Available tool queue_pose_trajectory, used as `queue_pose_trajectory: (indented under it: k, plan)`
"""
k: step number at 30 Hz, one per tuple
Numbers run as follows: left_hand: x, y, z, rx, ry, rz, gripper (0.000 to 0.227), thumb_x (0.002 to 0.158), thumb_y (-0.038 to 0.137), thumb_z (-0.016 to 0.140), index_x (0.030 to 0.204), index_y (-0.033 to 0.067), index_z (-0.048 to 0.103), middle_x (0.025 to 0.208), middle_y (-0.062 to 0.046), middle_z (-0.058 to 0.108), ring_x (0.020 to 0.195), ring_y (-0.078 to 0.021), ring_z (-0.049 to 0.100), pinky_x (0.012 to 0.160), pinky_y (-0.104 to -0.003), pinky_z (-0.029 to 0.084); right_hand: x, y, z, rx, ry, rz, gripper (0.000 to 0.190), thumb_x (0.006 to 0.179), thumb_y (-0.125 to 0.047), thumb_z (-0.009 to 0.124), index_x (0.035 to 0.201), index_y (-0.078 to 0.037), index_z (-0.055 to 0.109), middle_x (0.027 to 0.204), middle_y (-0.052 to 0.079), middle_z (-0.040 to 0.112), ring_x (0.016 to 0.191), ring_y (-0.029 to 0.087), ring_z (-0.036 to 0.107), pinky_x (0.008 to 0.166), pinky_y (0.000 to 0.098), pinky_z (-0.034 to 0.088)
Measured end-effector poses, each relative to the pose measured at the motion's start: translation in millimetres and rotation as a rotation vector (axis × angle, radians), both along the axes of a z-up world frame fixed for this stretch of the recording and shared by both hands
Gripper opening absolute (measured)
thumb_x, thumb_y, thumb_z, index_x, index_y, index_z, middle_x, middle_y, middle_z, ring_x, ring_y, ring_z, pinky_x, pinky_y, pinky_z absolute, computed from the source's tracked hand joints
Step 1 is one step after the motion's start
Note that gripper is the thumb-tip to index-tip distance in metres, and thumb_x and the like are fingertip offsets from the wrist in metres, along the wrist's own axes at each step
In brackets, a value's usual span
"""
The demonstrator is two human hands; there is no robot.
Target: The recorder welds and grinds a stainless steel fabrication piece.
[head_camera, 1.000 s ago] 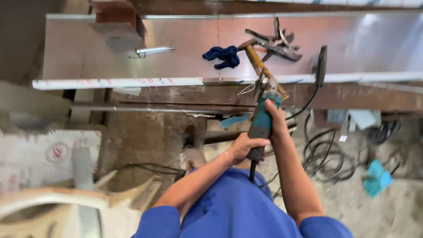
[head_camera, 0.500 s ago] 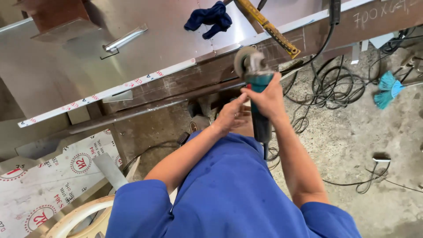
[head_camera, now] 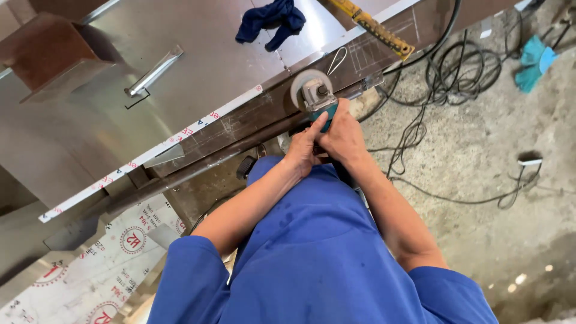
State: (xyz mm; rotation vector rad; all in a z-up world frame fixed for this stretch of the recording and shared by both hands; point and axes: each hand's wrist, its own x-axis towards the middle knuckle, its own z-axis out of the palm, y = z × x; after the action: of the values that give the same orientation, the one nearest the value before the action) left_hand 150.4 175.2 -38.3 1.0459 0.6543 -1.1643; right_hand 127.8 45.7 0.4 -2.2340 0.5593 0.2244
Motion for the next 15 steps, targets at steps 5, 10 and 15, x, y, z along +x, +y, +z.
queue_pose_trajectory:
  k: [5, 10, 15]
  plan:
    - [29.3, 18.8, 21.1, -0.033, 0.070, -0.069, 0.063, 0.073, 0.059, 0.076, 0.116, 0.0142, 0.066, 0.101, -0.004, 0.070, 0.083, -0.0212, 0.069, 0.063, -0.044, 0.060, 8.7, 23.1, 1.9, -0.055, 0.038, -0.040, 0.080, 0.078, -0.031, 0.083, 0.130, 0.007, 0.035, 0.093, 0.033, 0.069, 0.088, 0.052, 0.068, 0.073, 0.0560, 0.055]
    - [39.9, 34.8, 12.4, -0.019, 0.052, -0.088, 0.062, 0.076, 0.057, 0.079, 0.112, 0.0078, 0.066, 0.097, -0.007, 0.068, 0.080, -0.0210, 0.070, 0.062, -0.041, 0.063, 16.2, 40.6, -2.3, -0.067, 0.049, -0.076, 0.076, 0.082, -0.030, 0.081, 0.129, 0.008, 0.036, 0.091, 0.032, 0.069, 0.087, 0.052, 0.068, 0.073, 0.0555, 0.055]
    - [48.0, 46.8, 9.4, 0.008, 0.043, -0.117, 0.061, 0.077, 0.058, 0.080, 0.106, 0.0063, 0.067, 0.093, -0.007, 0.066, 0.075, -0.0195, 0.067, 0.059, -0.038, 0.060, 27.4, 51.4, 3.7, -0.061, 0.096, -0.085, 0.070, 0.084, -0.030, 0.080, 0.124, 0.007, 0.036, 0.088, 0.032, 0.069, 0.085, 0.051, 0.068, 0.072, 0.0549, 0.055]
